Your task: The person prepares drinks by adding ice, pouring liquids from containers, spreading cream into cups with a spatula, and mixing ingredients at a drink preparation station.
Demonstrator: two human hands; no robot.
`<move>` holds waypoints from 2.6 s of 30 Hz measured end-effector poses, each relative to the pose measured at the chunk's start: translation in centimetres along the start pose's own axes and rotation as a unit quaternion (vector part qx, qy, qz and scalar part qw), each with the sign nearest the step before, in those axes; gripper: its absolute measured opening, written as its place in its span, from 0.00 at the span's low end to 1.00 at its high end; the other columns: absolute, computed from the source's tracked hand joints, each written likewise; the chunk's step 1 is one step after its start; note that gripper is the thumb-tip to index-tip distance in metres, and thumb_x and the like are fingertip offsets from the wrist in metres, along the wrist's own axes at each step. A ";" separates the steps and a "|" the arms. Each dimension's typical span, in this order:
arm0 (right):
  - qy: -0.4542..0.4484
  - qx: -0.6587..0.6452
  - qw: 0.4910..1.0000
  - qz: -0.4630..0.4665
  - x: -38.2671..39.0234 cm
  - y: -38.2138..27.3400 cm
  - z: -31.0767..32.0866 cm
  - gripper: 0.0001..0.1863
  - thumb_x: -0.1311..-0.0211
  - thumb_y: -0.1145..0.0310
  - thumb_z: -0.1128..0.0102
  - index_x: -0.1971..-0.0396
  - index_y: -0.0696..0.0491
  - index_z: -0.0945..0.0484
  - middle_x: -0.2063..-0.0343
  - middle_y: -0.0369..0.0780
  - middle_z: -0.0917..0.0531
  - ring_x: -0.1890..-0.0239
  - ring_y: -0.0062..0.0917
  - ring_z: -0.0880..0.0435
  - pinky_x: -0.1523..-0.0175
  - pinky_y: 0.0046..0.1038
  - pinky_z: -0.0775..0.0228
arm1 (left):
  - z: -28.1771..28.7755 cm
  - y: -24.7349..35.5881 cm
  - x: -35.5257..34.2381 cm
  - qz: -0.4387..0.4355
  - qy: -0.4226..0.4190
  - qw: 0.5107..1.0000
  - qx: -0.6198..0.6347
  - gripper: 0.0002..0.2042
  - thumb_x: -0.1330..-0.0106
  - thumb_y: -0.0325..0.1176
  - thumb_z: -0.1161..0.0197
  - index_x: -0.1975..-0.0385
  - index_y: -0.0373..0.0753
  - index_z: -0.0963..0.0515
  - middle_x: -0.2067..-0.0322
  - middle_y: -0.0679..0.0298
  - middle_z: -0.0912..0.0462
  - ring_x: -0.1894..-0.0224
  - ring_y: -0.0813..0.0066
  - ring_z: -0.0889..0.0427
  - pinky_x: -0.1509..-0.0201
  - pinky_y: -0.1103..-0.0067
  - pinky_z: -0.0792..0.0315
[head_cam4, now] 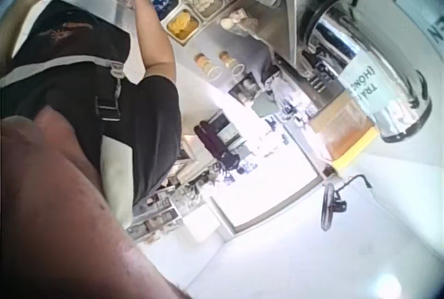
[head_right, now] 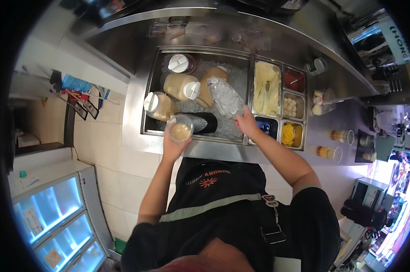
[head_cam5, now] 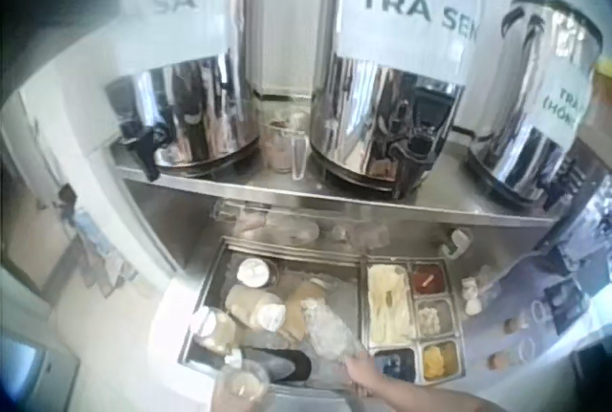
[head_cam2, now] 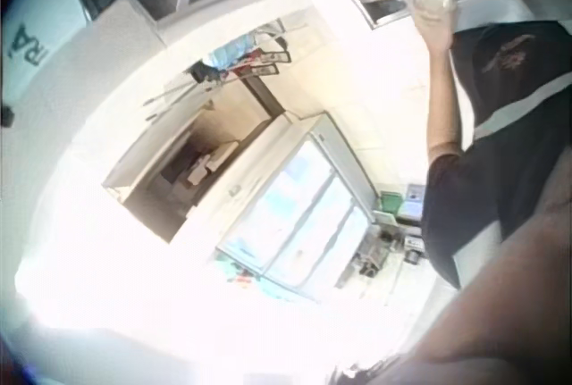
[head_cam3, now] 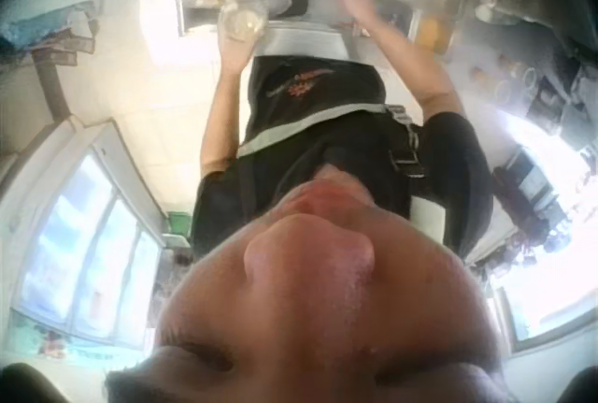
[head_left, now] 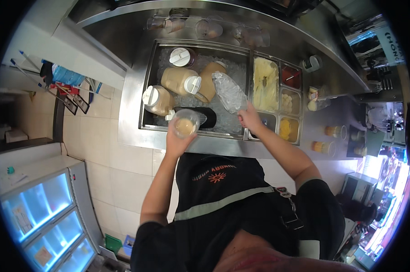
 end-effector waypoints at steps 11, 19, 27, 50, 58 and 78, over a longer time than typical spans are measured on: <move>-0.089 0.444 0.882 0.134 5.2 -14.1 8.6 0.22 0.41 0.70 0.46 0.45 0.58 0.29 0.66 0.46 0.18 0.66 0.32 0.18 0.58 0.31 0.26 | -9.9 6.3 -8.4 -0.092 -0.098 0.991 0.005 0.43 0.57 0.32 0.20 0.39 0.33 0.35 0.45 0.48 0.24 0.41 0.53 0.25 0.37 0.68 0.31; -0.158 0.442 0.870 0.148 5.4 -15.9 9.4 0.26 0.43 0.72 0.46 0.42 0.59 0.30 0.56 0.48 0.18 0.52 0.34 0.18 0.46 0.32 0.28 | -9.8 8.0 -8.3 -0.084 -0.113 0.990 0.013 0.43 0.56 0.35 0.20 0.39 0.33 0.36 0.46 0.47 0.24 0.42 0.53 0.24 0.37 0.68 0.31; -0.168 0.429 0.878 0.130 5.8 -16.3 9.5 0.26 0.44 0.77 0.49 0.42 0.59 0.30 0.54 0.42 0.19 0.50 0.25 0.21 0.43 0.26 0.30 | -9.5 7.1 -8.2 -0.085 -0.120 0.985 0.094 0.43 0.55 0.33 0.20 0.38 0.32 0.36 0.45 0.51 0.25 0.41 0.60 0.24 0.37 0.70 0.31; -0.166 0.451 0.864 0.152 7.8 -18.9 9.7 0.24 0.44 0.78 0.50 0.44 0.59 0.30 0.58 0.38 0.20 0.54 0.20 0.23 0.46 0.24 0.30 | -9.9 7.9 -8.3 -0.057 -0.158 0.969 0.183 0.41 0.58 0.23 0.20 0.39 0.36 0.34 0.46 0.61 0.24 0.42 0.70 0.25 0.37 0.73 0.30; -0.179 0.318 0.926 0.100 5.9 -13.2 11.9 0.24 0.43 0.75 0.48 0.44 0.53 0.29 0.65 0.35 0.22 0.66 0.15 0.25 0.61 0.20 0.33 | -9.1 8.0 -7.6 -0.054 -0.126 0.965 0.222 0.42 0.58 0.24 0.20 0.40 0.34 0.35 0.46 0.59 0.24 0.42 0.69 0.25 0.36 0.73 0.31; 0.325 0.337 0.882 0.059 5.2 1.4 24.5 0.28 0.39 0.45 0.41 0.57 0.59 0.20 0.58 0.52 0.16 0.53 0.45 0.16 0.50 0.40 0.26 | -1.6 3.4 8.2 0.034 0.013 0.993 0.115 0.45 0.57 0.25 0.20 0.36 0.33 0.40 0.45 0.56 0.27 0.42 0.66 0.27 0.37 0.70 0.31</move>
Point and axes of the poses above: each hand's wrist, its own x-axis away from the middle knuckle, its own z-axis out of the back of the hand, y = z × x, the point moved 8 cm from there along -x, towards the middle knuckle
